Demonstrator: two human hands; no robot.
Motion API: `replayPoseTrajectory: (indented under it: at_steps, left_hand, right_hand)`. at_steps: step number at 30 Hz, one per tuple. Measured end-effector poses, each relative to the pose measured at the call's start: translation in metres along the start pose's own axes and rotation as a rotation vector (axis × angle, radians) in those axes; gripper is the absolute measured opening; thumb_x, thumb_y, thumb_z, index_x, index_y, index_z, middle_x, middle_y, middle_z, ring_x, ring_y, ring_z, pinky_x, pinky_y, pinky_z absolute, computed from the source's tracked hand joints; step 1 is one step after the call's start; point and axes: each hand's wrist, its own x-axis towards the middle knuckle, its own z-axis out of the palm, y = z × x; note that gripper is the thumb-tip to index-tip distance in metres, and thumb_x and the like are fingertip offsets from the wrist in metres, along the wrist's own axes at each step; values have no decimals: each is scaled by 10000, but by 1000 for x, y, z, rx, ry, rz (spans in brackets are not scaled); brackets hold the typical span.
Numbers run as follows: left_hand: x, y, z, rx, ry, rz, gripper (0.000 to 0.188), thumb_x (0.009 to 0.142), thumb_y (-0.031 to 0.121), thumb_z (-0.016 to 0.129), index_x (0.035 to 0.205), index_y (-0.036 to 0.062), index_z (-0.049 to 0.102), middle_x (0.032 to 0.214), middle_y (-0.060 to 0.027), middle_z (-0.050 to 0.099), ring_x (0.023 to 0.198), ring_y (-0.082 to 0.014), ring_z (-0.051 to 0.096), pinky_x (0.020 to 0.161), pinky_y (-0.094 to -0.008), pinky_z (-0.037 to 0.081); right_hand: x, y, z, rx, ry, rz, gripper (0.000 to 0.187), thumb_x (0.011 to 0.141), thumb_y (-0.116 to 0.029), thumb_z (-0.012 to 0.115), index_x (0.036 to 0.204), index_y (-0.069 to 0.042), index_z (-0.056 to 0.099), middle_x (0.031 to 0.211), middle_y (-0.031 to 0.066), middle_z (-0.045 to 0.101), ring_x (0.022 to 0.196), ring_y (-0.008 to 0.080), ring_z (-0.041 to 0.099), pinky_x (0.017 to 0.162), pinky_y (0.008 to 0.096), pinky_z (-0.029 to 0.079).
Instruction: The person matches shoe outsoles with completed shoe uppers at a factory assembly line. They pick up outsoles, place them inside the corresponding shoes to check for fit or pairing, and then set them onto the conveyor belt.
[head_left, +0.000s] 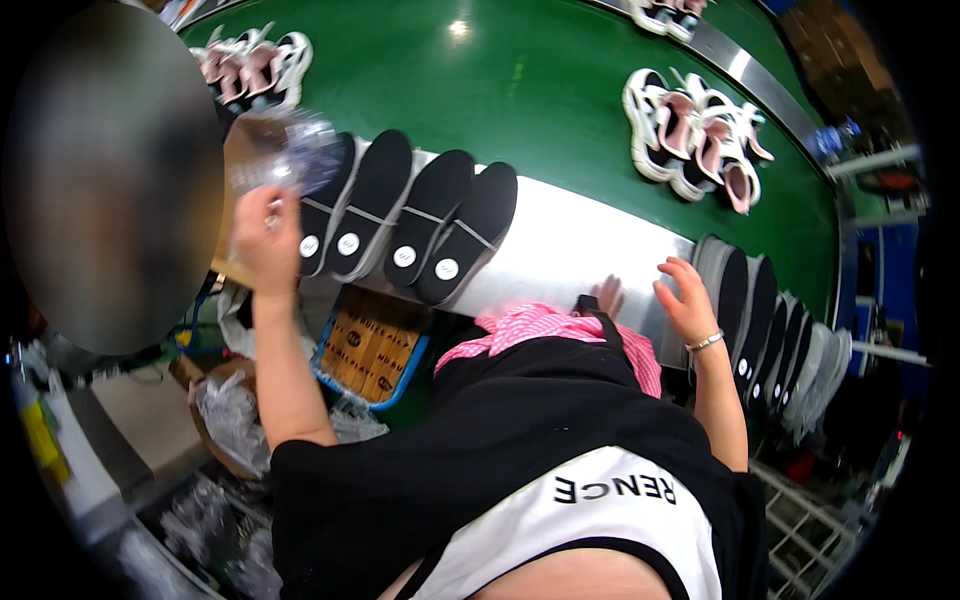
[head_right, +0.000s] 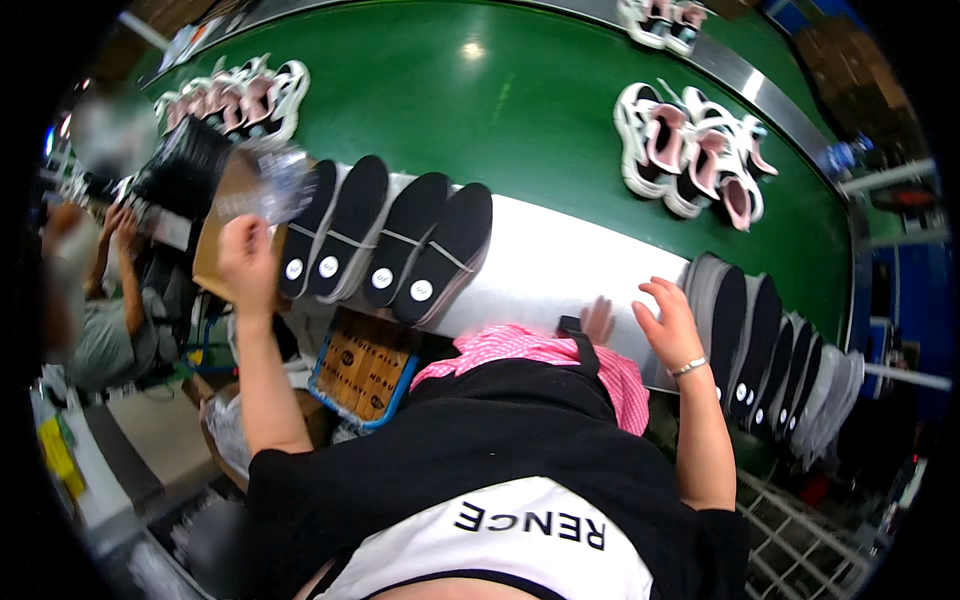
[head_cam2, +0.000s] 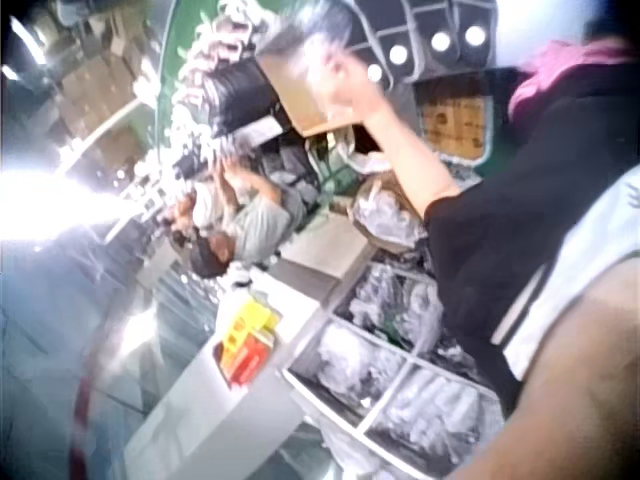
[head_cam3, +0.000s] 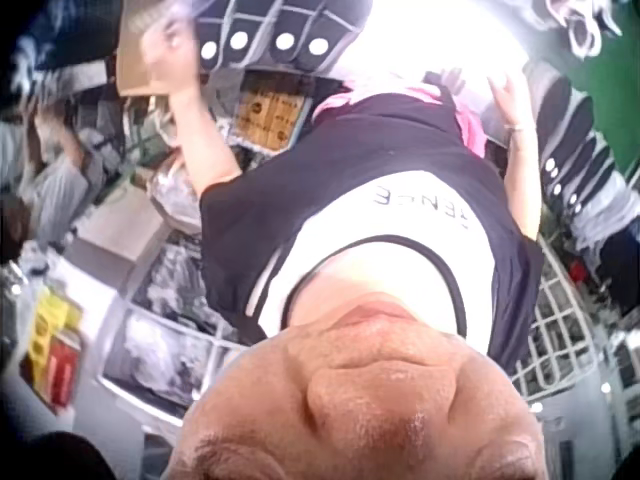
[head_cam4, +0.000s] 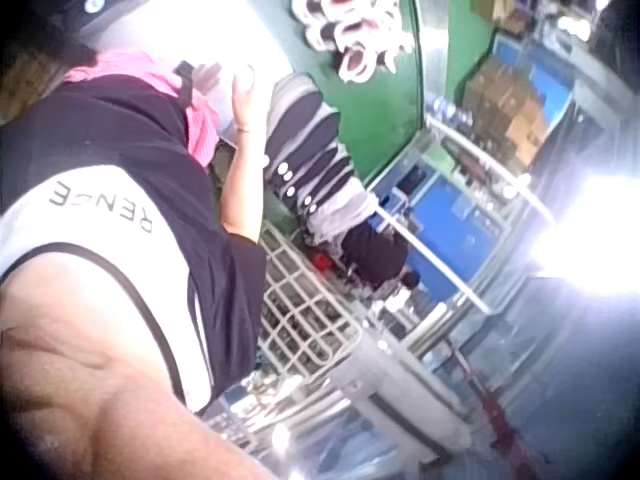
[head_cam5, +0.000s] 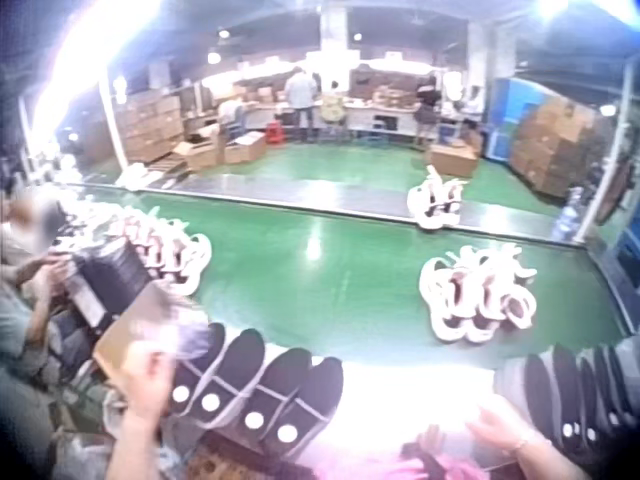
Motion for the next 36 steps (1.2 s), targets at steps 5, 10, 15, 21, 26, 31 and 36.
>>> replayPoseTrajectory:
  at_steps: [5,10,15,21,26,31,36]
  left_hand:
    - [-14,17,23,343,-393,-60,139,752,215,559,800,85,543,810,-75,529,691,-262,547,582,-356,445]
    - [-32,24,-4,237,-92,-87,346,741,218,583,1034,67,476,927,-137,513,754,-318,539,631,-387,442]
    - [-148,4,-16,222,-373,-39,104,704,124,553,772,47,533,698,-125,517,604,-277,512,500,-371,410]
    - [-303,-23,30,146,-1255,909,322,755,187,440,1059,111,519,1208,-50,410,1186,-205,290,1012,-386,162]
    - [-383,-43,101,877,-1546,1348,386,807,284,380,1168,173,458,1230,-13,416,1191,-178,294,1014,-447,51]
    - [-342,-8,97,661,-1962,1341,315,807,335,393,1030,216,582,1068,61,551,1113,-142,397,967,-545,-90]
    - [-388,30,113,537,-1923,1157,284,774,275,422,960,185,616,1002,20,585,1019,-175,465,973,-533,-83]
  right_hand:
    - [-2,1,6,46,-44,-8,279,741,-170,560,969,-12,530,1074,178,493,1037,316,441,879,348,348]
    - [1,4,16,35,-103,-68,251,731,-122,555,946,5,525,1006,161,515,974,293,478,849,334,367]
    - [-8,12,19,-9,-99,-120,251,692,-107,567,914,4,529,908,151,527,865,292,507,778,340,400]
    - [7,7,21,-55,-238,-162,300,683,-161,609,931,-6,542,933,177,547,898,314,509,799,371,394]
    - [63,2,-5,-213,-292,-286,340,739,-249,562,932,27,523,922,203,542,875,353,494,765,392,396]
    - [77,21,-37,-166,-221,-311,277,732,-202,558,938,-17,534,967,146,535,929,310,476,813,364,383]
    - [89,71,-59,-203,100,-228,287,721,-171,560,973,-40,526,1061,154,493,998,304,453,848,365,369]
